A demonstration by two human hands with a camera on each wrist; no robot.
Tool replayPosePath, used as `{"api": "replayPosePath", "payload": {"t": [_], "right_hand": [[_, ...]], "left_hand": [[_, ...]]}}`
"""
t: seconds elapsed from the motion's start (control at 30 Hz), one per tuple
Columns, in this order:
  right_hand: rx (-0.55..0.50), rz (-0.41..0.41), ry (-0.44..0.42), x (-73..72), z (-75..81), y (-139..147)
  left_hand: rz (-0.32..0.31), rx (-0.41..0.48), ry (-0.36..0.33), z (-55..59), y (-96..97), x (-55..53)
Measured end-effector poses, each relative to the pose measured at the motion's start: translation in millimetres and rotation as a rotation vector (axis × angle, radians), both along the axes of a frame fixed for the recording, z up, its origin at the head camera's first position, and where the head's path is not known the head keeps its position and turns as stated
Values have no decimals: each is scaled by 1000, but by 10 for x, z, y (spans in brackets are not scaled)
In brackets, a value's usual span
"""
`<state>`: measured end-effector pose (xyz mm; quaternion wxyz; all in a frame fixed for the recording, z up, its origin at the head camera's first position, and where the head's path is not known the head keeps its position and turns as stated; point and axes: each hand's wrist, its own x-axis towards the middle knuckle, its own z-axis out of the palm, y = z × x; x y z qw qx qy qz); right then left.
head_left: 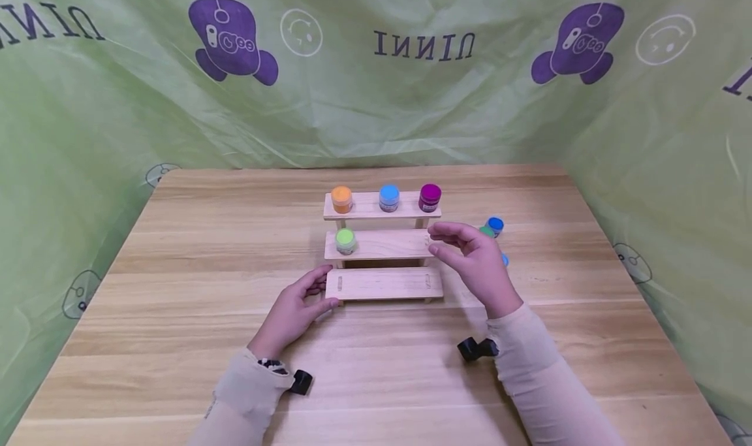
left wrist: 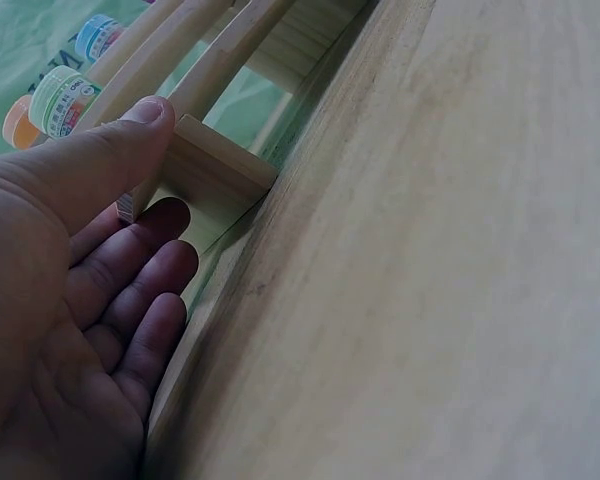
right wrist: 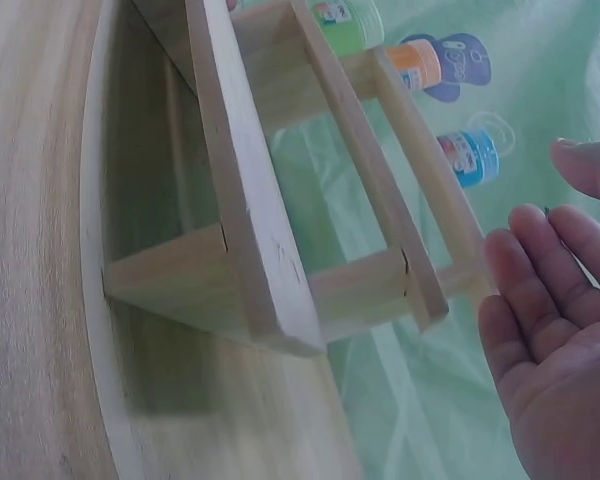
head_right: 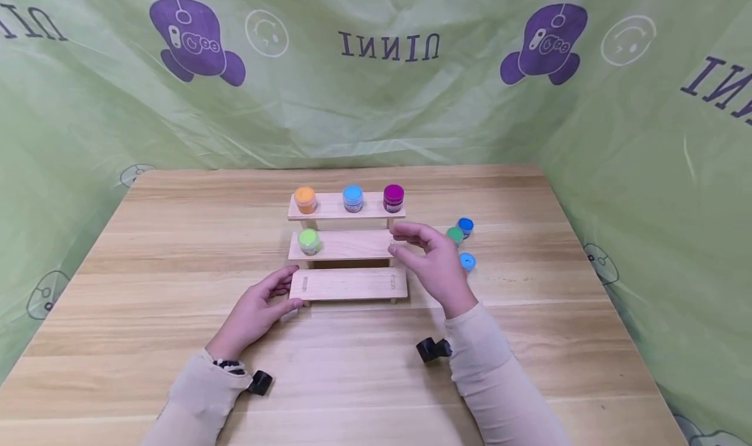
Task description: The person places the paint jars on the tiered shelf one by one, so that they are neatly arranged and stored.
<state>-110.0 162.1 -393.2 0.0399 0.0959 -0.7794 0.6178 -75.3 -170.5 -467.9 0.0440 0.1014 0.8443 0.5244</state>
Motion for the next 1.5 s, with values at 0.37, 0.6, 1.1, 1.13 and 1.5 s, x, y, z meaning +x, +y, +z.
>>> {"api": "replayPosePath", "payload": {"t": [0.37, 0.6, 1.1, 1.13, 1.5], "right_hand": [[-26, -65, 37, -82, -41, 158], [1, -128, 2, -100, -36, 268], [-71, -220, -18, -181, -44, 490], [-77, -227, -22, -191, -54, 505], [-161, -329, -105, -307, -159, 642]], "left_hand": [[-1, -8, -12, 13, -5, 2], [-7, 2, -12, 21, -2, -7], [-3, -1, -10, 27, 7, -3], [-2, -3, -9, 24, 7, -2], [2, -3, -4, 17, 9, -2]]}}
